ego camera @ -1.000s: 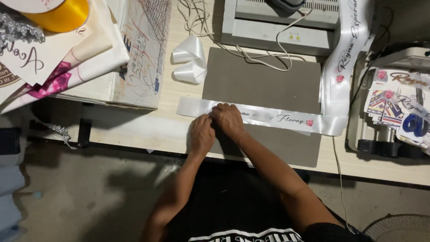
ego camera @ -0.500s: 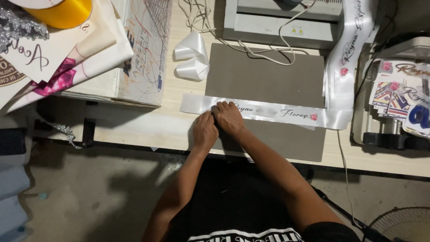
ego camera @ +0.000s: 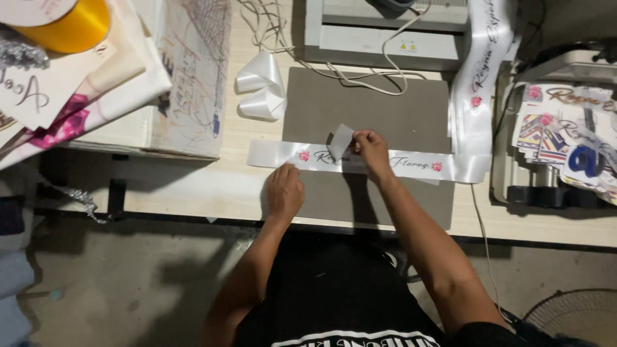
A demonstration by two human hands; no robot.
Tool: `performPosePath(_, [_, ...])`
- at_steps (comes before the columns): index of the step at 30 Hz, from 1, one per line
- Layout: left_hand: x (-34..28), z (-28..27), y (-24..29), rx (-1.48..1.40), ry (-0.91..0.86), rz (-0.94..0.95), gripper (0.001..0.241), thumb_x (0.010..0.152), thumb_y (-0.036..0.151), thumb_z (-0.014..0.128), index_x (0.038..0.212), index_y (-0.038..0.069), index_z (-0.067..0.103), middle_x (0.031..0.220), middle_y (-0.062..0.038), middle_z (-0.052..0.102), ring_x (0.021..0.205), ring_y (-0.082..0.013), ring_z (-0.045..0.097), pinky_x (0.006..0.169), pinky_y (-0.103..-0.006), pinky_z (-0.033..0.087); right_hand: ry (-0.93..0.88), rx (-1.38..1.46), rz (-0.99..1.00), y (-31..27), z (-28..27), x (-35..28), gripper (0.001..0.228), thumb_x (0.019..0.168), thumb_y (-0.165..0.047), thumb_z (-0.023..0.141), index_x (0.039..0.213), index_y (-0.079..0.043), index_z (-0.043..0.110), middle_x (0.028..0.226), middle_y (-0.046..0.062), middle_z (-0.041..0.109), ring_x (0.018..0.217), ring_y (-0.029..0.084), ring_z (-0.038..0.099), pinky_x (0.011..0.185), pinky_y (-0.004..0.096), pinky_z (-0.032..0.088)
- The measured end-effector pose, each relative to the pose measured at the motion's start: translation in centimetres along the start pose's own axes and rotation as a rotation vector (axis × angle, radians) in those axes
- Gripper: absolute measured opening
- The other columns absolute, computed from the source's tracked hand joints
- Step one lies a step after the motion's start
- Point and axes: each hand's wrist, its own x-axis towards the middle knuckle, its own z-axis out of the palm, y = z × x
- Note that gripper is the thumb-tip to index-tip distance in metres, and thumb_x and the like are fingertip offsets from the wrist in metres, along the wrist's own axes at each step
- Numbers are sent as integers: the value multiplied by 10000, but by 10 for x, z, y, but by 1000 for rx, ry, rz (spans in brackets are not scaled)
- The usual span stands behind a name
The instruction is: The person aligns a white satin sash on a work surface and uses a handheld laser device to mark the fabric. They then handle a roll of yellow ribbon, unroll a section, and cut it with scissors.
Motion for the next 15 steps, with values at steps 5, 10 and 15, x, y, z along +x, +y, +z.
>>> performPosePath(5, [26,-11,35,-38,-92,-22,372,851,37,661,1215,0,596,1212,-184,613,1195,-373,574,1054,-521,417,-118,145,16,-27,-34,-7,107,1010,-110,573,981,-56,660,812,3,603,719,103,567,756,271,538])
performPosePath(10, [69,0,80,-353,-229,-7,659,822,110,768,1384,-19,448,1374,-245,488,1208,-438,499,1007,-522,419,-232,72,-90,-60,-49,-20,117,995,-79,553,972,-31,657,865,19,664,772,100,619,770,256,535])
performPosePath(15, [77,44,84,-188,-319,-86,542,922,62,675,1431,78,489,1381,-154,537,1272,-365,559,1019,-457,490,-159,79,-119,-74,-69,-26,110,1019,-138,570,983,-61,640,835,6,650,768,98,643,749,252,537])
